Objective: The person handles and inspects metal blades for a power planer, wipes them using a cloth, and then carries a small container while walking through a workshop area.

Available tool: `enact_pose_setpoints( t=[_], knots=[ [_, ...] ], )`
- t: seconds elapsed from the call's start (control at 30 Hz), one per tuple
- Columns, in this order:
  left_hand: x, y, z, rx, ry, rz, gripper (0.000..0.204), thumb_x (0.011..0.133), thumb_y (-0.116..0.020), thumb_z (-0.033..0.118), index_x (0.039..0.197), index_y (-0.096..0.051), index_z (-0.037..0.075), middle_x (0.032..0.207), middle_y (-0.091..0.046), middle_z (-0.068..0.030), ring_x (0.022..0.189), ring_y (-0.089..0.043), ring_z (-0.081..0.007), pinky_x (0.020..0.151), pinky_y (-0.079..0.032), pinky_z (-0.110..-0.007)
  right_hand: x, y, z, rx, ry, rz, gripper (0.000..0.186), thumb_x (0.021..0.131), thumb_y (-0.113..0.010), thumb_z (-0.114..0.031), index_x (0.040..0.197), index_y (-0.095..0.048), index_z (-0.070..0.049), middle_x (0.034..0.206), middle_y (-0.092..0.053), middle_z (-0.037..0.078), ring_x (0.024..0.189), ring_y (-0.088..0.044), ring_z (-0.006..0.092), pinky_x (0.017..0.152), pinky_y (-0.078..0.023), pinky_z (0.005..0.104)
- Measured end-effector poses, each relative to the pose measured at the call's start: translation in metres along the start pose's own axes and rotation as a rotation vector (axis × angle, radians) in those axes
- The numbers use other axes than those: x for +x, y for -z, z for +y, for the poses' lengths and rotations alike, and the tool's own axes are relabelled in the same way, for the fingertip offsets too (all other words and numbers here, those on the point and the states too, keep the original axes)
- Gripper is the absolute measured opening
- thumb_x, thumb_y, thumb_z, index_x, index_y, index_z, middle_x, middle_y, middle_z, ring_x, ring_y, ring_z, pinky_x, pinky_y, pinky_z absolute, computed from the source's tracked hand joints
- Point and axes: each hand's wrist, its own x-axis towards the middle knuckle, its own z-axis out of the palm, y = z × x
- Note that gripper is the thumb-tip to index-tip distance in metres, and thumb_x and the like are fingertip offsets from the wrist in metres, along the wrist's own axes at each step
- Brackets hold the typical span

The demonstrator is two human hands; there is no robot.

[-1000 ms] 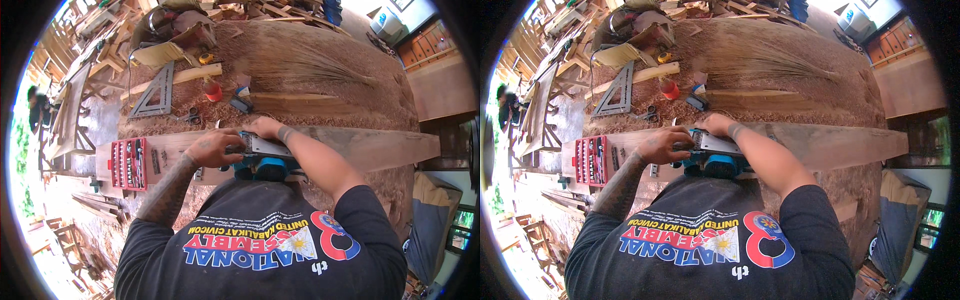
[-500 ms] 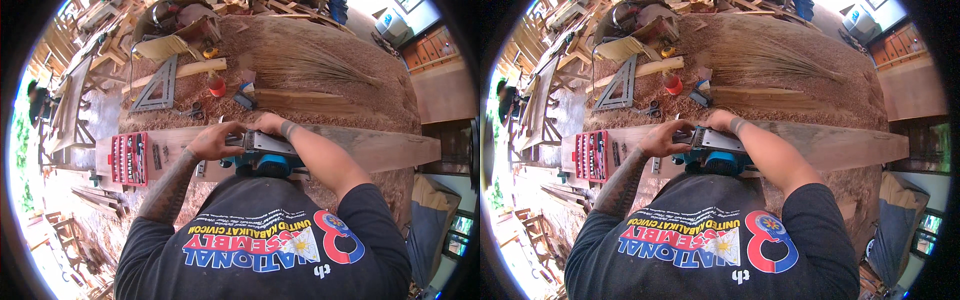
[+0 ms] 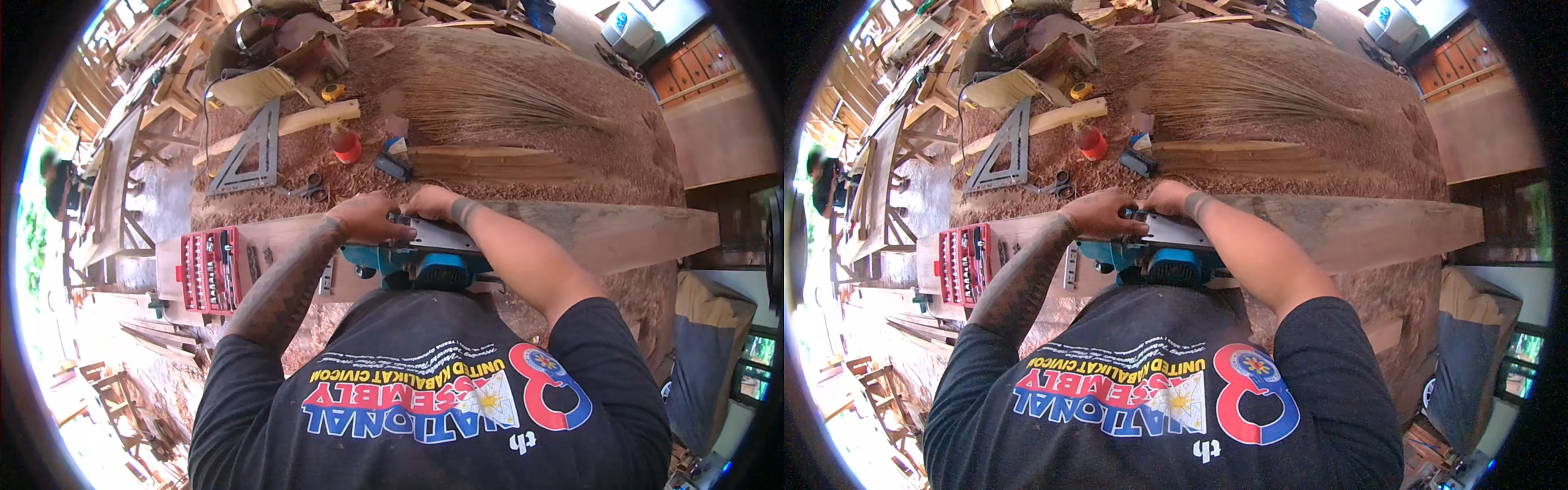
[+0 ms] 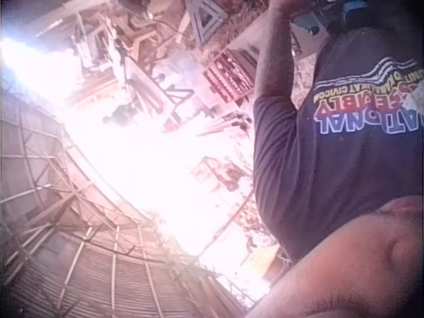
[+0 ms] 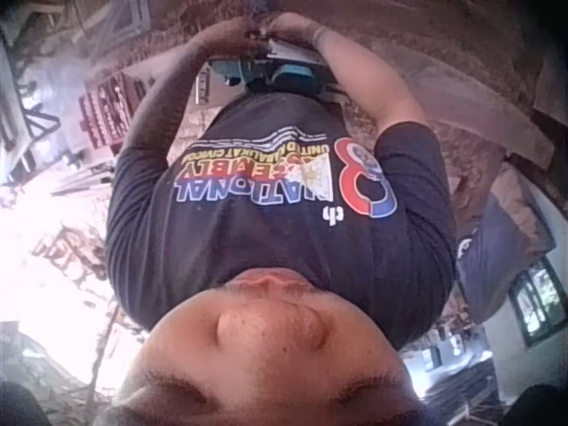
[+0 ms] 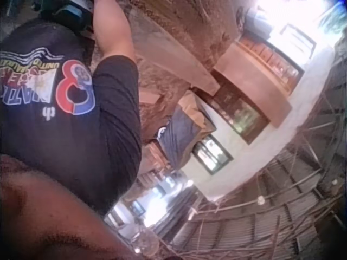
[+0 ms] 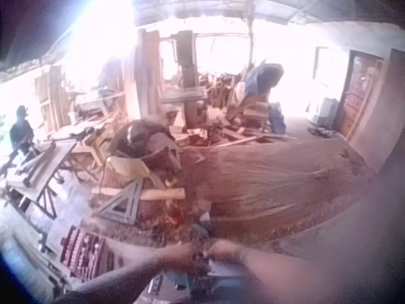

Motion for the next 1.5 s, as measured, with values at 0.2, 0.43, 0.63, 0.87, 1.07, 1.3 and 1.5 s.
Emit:
enact_pose_setpoints(
  t=[0.2, 0.43, 0.63, 0.87, 1.07, 1.3, 1.5],
  knots=[
    [-0.003, -0.001, 0.000, 0.043, 0.030, 0.067, 0.056, 0.087, -0.069, 0.054, 0.109, -0.074, 0.003, 0.102, -0.072, -0.0231, 0.100, -0.070, -0.0378, 0.091, -0.053, -0.046, -0.023, 0.015, -0.032, 0.096, -0.130, -0.032, 0.052, 0.089, -0.072, -0.052, 0.108, -0.074, -0.003, 0.103, -0.074, 0.020, 0.093, -0.068, 0.0278, 0.087, -0.051, 0.0400],
    [0.010, -0.002, -0.002, 0.071, 0.124, 0.016, 0.053, 0.086, -0.069, 0.053, 0.108, -0.075, 0.005, 0.104, -0.074, -0.0215, 0.102, -0.070, -0.0372, 0.090, -0.053, -0.046, -0.023, 0.014, -0.032, 0.112, -0.103, -0.050, 0.052, 0.091, -0.070, -0.053, 0.108, -0.074, -0.003, 0.100, -0.074, 0.019, 0.089, -0.068, 0.0269, 0.084, -0.052, 0.0401],
    [0.027, 0.003, -0.003, 0.101, 0.171, -0.056, 0.062, 0.080, -0.074, 0.054, 0.113, -0.072, 0.002, 0.109, -0.073, -0.0226, 0.106, -0.069, -0.0369, 0.093, -0.052, -0.045, -0.009, 0.007, -0.010, -0.052, -0.043, -0.033, 0.049, 0.092, -0.066, -0.051, 0.107, -0.075, -0.005, 0.099, -0.074, 0.018, 0.087, -0.069, 0.0278, 0.080, -0.054, 0.0413],
    [0.034, -0.001, -0.025, -0.042, 0.224, -0.085, 0.065, 0.073, -0.080, 0.046, 0.114, -0.070, -0.004, 0.106, -0.072, -0.0250, 0.104, -0.069, -0.0372, 0.091, -0.052, -0.043, -0.042, 0.023, -0.057, 0.218, -0.121, -0.031, 0.033, 0.091, -0.065, -0.034, 0.105, -0.076, -0.007, 0.095, -0.074, 0.018, 0.083, -0.069, 0.0260, 0.076, -0.056, 0.0425],
    [0.053, 0.008, -0.020, -0.027, 0.317, -0.242, 0.050, 0.078, -0.073, 0.044, 0.095, -0.074, -0.002, 0.090, -0.072, -0.0169, 0.081, -0.069, -0.0284, 0.074, -0.055, -0.041, -0.033, 0.018, -0.034, 0.096, -0.034, 0.042, 0.034, 0.091, -0.063, -0.035, 0.101, -0.077, -0.005, 0.088, -0.074, 0.018, 0.081, -0.068, 0.0262, 0.078, -0.053, 0.0415],
    [0.060, 0.010, -0.031, -0.263, 0.404, -0.338, 0.029, 0.079, -0.075, 0.035, 0.074, -0.069, 0.008, 0.064, -0.057, -0.0033, 0.056, -0.056, -0.0159, 0.048, -0.045, -0.034, -0.025, 0.011, -0.024, 0.167, 0.010, 0.023, 0.035, 0.091, -0.063, -0.034, 0.102, -0.076, -0.004, 0.091, -0.074, 0.018, 0.083, -0.069, 0.0269, 0.081, -0.052, 0.0399],
    [0.058, 0.015, -0.015, -0.255, 0.427, -0.328, 0.027, 0.080, -0.075, 0.035, 0.078, -0.067, 0.010, 0.061, -0.053, -0.0003, 0.051, -0.050, -0.0134, 0.046, -0.045, -0.031, -0.029, 0.013, -0.020, 0.212, -0.017, 0.040, 0.033, 0.087, -0.066, -0.032, 0.105, -0.076, -0.006, 0.096, -0.075, 0.017, 0.087, -0.069, 0.0253, 0.082, -0.052, 0.0399]
  ],
)
